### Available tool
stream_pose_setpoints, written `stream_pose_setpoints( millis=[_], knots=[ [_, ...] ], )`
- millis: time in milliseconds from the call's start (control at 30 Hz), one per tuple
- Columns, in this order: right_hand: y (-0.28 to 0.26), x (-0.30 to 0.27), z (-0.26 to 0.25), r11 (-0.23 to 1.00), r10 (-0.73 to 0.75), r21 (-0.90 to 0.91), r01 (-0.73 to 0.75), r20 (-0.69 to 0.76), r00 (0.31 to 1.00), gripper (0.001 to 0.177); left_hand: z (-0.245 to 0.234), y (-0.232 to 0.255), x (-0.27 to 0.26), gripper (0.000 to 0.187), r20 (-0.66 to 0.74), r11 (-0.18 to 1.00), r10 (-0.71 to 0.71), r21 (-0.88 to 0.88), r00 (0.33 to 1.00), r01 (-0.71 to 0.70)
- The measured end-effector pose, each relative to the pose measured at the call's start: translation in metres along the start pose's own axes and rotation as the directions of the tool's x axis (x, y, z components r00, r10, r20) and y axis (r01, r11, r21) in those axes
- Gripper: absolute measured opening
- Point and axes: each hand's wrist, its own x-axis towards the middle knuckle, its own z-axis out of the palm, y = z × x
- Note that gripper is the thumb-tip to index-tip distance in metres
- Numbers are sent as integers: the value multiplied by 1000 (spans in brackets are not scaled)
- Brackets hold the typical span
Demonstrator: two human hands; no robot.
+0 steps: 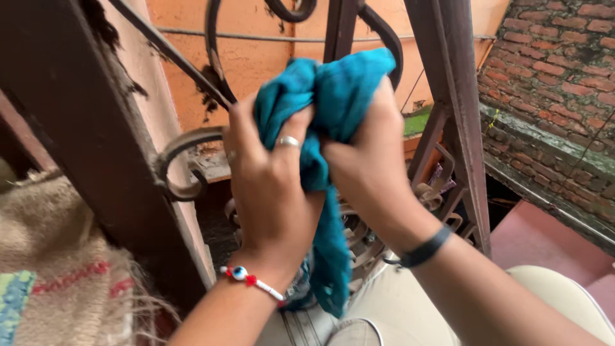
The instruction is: The person wipes a metal lattice window and then a decorative metal staircase railing with a blue cloth.
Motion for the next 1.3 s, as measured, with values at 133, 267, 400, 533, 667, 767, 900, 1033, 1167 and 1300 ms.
stream_pose_setpoints(
  millis=[133,267,400,533,667,767,900,1033,1167,1300],
  knots=[
    [14,-33,12,821,-82,-561,104,64,995,54,6,-1,-17,24,219,994,-103,56,970,93],
    [15,-51,4,924,-71,-371,88,58,996,48,11,6,-24,26,394,988,-146,17,907,152],
    [-6,-6,-1,999,-24,-45,26,44,999,42,2,2,2,36,8,1000,5,-26,1000,-5],
    [-16,26,10,811,-312,-455,368,195,930,38,-6,2,7,44,-106,997,-22,76,994,30],
    [7,-23,12,834,143,-542,-104,30,989,54,6,-1,-19,36,168,989,-118,107,979,101],
    [21,-52,1,827,217,-532,-181,6,976,61,16,5,-36,27,378,978,-206,116,902,174],
    [8,-35,-14,879,188,-457,-132,80,979,47,12,9,-24,31,288,995,-103,47,952,94],
    [-21,13,1,869,-63,-473,145,185,981,40,-10,-3,0,35,24,998,-34,52,999,33],
    [-17,-1,24,825,-57,-541,163,207,977,54,-10,-13,-6,38,10,986,-37,165,999,35],
    [5,-27,8,824,169,-564,-58,148,974,54,4,-8,-25,32,166,980,-125,174,978,96]
  ],
)
